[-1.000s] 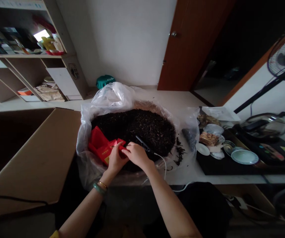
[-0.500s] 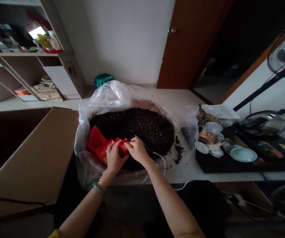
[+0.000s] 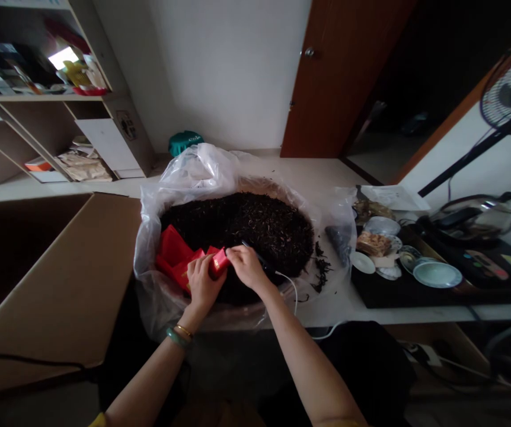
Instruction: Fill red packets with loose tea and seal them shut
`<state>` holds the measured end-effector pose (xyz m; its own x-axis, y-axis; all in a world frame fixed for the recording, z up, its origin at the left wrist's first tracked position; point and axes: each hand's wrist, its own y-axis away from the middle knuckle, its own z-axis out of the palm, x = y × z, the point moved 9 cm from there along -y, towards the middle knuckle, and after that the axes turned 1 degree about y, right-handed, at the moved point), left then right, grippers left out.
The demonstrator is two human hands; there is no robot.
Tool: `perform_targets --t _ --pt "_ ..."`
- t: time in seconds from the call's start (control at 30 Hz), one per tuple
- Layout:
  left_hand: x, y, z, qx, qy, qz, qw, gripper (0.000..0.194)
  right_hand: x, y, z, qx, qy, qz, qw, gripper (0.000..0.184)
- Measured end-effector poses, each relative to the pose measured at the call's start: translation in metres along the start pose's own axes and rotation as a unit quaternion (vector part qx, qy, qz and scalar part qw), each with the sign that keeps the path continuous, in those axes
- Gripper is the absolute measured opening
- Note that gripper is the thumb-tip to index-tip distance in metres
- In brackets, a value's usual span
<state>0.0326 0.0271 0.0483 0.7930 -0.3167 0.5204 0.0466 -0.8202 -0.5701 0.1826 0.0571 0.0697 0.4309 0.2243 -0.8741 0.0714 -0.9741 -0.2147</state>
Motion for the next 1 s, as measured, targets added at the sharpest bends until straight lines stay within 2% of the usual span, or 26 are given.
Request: perform_targets --t 0.07,0.13,0.17,0.2,0.27,0.3,0.33,0.4,0.47,0.53,0.7,0.83,0.93,1.0 --pt "-0.003 0.000 -0.001 0.007 0.001 -0.017 1.000 0.040 0.010 0.001 -0.016 0.041 0.008 0.025 0.999 0.047" --pt "-0.005 0.000 -0.002 0.009 0.011 -0.028 0.999 0.041 0.026 0.006 -0.015 0.017 0.058 0.070 0.996 0.039" --pt "-0.006 0.000 -0.002 0.008 0.016 -0.033 0.999 0.042 0.033 0.009 -0.007 -0.024 0.103 0.087 0.991 0.029" --pt "-0.006 0.000 -0.002 0.008 0.019 -0.038 0.999 0.043 0.039 0.013 0.005 -0.076 0.156 0.094 0.980 0.026" --pt "-0.007 0.000 -0.002 0.010 0.021 -0.046 0.999 0.046 0.045 0.022 0.034 -0.170 0.262 0.083 0.946 0.062" --pt "-0.006 0.001 -0.002 0.009 0.022 -0.048 0.999 0.047 0.047 0.025 0.044 -0.189 0.308 0.084 0.929 0.074" --pt "-0.006 0.001 -0.001 0.007 0.025 -0.049 0.998 0.048 0.049 0.027 0.053 -0.203 0.345 0.090 0.912 0.079" --pt "-0.007 0.001 0.000 0.001 0.036 -0.054 0.998 0.048 0.049 0.027 0.069 -0.218 0.395 0.102 0.887 0.072" --pt "-0.008 0.002 0.001 -0.004 0.049 -0.061 0.997 0.049 0.047 0.024 0.081 -0.224 0.409 0.100 0.879 0.060" --pt "-0.009 0.002 0.000 -0.002 0.058 -0.068 0.996 0.049 0.043 0.020 0.087 -0.214 0.405 0.080 0.885 0.054" --pt "-0.008 0.002 -0.003 0.006 0.074 -0.065 0.995 0.050 0.045 0.015 0.086 -0.185 0.392 0.059 0.899 0.061" --pt "-0.007 0.001 -0.005 0.004 0.080 -0.061 0.995 0.050 0.048 0.011 0.083 -0.196 0.318 0.077 0.924 0.037" --pt "-0.006 0.001 -0.005 0.001 0.082 -0.057 0.995 0.050 0.043 0.005 0.065 -0.175 0.274 0.064 0.944 0.025" --pt "-0.007 0.002 -0.004 -0.002 0.084 -0.057 0.995 0.051 0.033 0.000 0.041 -0.133 0.221 0.044 0.965 0.021"
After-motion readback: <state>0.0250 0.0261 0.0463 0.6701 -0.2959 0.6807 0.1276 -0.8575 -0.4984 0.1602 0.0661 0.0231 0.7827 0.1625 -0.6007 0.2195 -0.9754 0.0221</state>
